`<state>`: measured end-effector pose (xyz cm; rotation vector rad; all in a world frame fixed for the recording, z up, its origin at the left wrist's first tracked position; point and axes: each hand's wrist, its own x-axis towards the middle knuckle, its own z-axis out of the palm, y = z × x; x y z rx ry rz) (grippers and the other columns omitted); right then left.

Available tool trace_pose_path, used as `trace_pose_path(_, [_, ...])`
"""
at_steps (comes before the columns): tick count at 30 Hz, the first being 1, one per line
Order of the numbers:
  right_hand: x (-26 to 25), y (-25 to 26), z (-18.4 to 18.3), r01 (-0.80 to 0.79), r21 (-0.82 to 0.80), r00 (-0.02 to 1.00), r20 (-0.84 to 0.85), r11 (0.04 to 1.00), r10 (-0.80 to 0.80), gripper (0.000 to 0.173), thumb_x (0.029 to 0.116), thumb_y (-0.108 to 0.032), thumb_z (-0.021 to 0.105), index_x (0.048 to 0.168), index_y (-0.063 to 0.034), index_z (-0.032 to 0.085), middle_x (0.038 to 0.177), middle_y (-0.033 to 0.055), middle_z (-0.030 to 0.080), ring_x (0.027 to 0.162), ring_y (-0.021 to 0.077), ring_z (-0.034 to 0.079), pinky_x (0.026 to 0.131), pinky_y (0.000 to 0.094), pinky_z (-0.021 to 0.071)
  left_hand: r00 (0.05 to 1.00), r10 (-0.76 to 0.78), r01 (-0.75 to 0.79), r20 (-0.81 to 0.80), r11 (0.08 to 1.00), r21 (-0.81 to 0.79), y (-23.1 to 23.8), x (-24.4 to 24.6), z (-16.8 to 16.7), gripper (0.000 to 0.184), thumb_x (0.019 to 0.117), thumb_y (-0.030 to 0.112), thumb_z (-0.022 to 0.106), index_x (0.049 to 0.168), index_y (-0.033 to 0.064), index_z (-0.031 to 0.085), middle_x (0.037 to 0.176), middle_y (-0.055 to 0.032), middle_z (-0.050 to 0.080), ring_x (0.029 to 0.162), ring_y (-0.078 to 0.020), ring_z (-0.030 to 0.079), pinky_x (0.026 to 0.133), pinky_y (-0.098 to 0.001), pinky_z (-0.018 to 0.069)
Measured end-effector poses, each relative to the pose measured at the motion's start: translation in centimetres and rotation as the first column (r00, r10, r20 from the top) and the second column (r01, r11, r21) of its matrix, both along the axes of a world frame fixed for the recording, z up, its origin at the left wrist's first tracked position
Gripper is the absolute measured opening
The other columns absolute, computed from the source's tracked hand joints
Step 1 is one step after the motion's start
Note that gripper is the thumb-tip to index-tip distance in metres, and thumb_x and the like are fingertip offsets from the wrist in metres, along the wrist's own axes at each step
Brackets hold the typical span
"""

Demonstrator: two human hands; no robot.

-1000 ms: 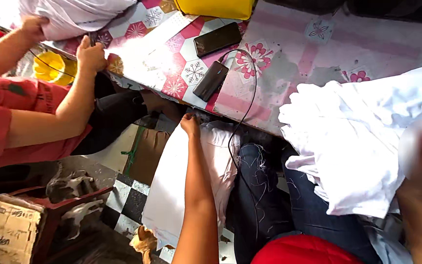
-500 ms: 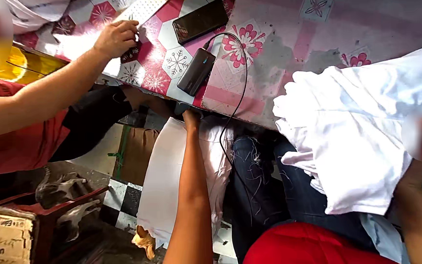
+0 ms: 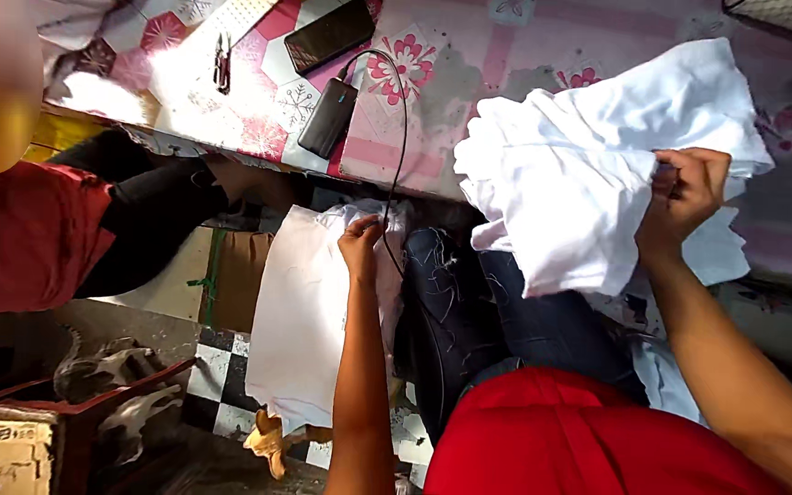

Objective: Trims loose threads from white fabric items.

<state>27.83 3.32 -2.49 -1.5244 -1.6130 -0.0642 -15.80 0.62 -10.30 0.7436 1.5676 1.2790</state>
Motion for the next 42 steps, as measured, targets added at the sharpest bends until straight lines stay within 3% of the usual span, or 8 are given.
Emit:
trace_pose_path(10, [-0.5,0.8,-0.6,0.066,0.069,0.994,-0.092,0.995,-0.060,0.021,0.0958,-0.001,0.057,0.109,0.0011,0.074,0.108,0.0234,0.067,0.083,0.0297,0.068,0.067,0.0410,0.0553,0.959,-0.281,0.282,0.029,0.942,-0.182,3.1,4.6,-1.2,0.028,0.1003,-0.005,0.053,0.128,-0.0101,0.054,0.116,-0.0174,0.066,0.091,-0.0173,0.070,0.085,-0.0345,0.0605])
trace_pose_path(18, [-0.6,1.7,-1.5,0.136,0.083,0.983,-0.135,0.987,-0.124,0.021,0.0840,0.000,0.071,0.103,-0.0059,0.077,0.105,0.0137,0.070,0.086,0.0262,0.070,0.062,0.0415,0.0582,0.629,-0.531,0.405,-0.568,0.847,-0.344,4.3,4.8,-5.4,0.026,0.0970,0.010,0.062,0.115,-0.0067,0.069,0.108,-0.0256,0.070,0.098,-0.0311,0.068,0.088,-0.0516,0.0540])
trace_pose_path(22, [-0.3,1.2,-1.0,0.103,0.046,0.987,-0.126,0.994,-0.096,0.027,0.0801,-0.002,0.074,0.107,-0.0076,0.077,0.109,0.0107,0.071,0.084,0.0236,0.071,0.058,0.0408,0.0573,0.536,-0.652,0.401,-0.536,0.756,-0.518,2.5,9.4,0.8,0.041,0.1113,0.016,0.040,0.141,-0.0111,0.049,0.140,-0.0270,0.056,0.129,-0.0262,0.056,0.111,-0.0380,0.0426])
trace_pose_path(26, [0.0,0.8,-0.4,0.073,0.040,0.990,-0.125,0.997,-0.068,0.027,0.0821,-0.003,0.073,0.108,-0.0072,0.077,0.112,0.0108,0.071,0.086,0.0238,0.071,0.057,0.0399,0.0569,0.468,-0.771,0.741,-0.431,0.608,-0.284,1.2,10.9,3.1,0.033,0.1055,0.000,0.039,0.124,-0.0264,0.046,0.112,-0.0354,0.059,0.094,-0.0211,0.063,0.081,-0.0269,0.0529])
trace_pose_path(30, [-0.4,1.2,-0.8,0.096,0.079,0.988,-0.126,0.992,-0.086,0.025,0.0808,-0.002,0.073,0.105,-0.0078,0.077,0.108,0.0100,0.071,0.084,0.0239,0.071,0.056,0.0399,0.0564,0.700,-0.520,0.280,-0.490,0.830,-0.482,2.7,9.3,-0.9,0.037,0.1068,0.018,0.052,0.134,-0.0051,0.057,0.132,-0.0213,0.063,0.120,-0.0237,0.061,0.105,-0.0397,0.0477])
trace_pose_path(33, [-0.2,1.0,-0.7,0.085,0.057,0.989,-0.124,0.995,-0.077,0.026,0.0808,-0.002,0.073,0.105,-0.0075,0.077,0.108,0.0105,0.071,0.085,0.0254,0.071,0.056,0.0416,0.0561,0.773,-0.330,0.168,-0.542,0.930,-0.327,2.3,7.7,-2.2,0.030,0.1030,0.013,0.057,0.124,-0.0076,0.064,0.118,-0.0210,0.068,0.104,-0.0212,0.066,0.095,-0.0382,0.0520])
trace_pose_path(37, [-0.5,1.3,-0.7,0.060,0.033,0.991,-0.121,0.998,-0.056,0.027,0.0824,-0.001,0.071,0.108,-0.0070,0.076,0.110,0.0120,0.070,0.086,0.0266,0.071,0.058,0.0426,0.0559,0.983,-0.109,0.087,-0.145,0.984,-0.154,0.9,6.1,0.3,0.028,0.1055,0.002,0.046,0.132,-0.0070,0.051,0.103,-0.0084,0.065,0.080,-0.0089,0.067,0.074,-0.0260,0.0592])
trace_pose_path(42, [-0.1,1.1,-0.8,0.055,0.048,0.988,-0.147,0.997,-0.048,0.025,0.0855,0.001,0.071,0.108,-0.0066,0.076,0.113,0.0148,0.072,0.085,0.0303,0.073,0.060,0.0471,0.0576,0.970,-0.097,0.074,-0.224,0.991,-0.108,-1.3,3.4,5.1,0.032,0.0988,-0.007,0.051,0.129,-0.0136,0.054,0.115,-0.0181,0.065,0.089,-0.0131,0.068,0.083,-0.0282,0.0586])
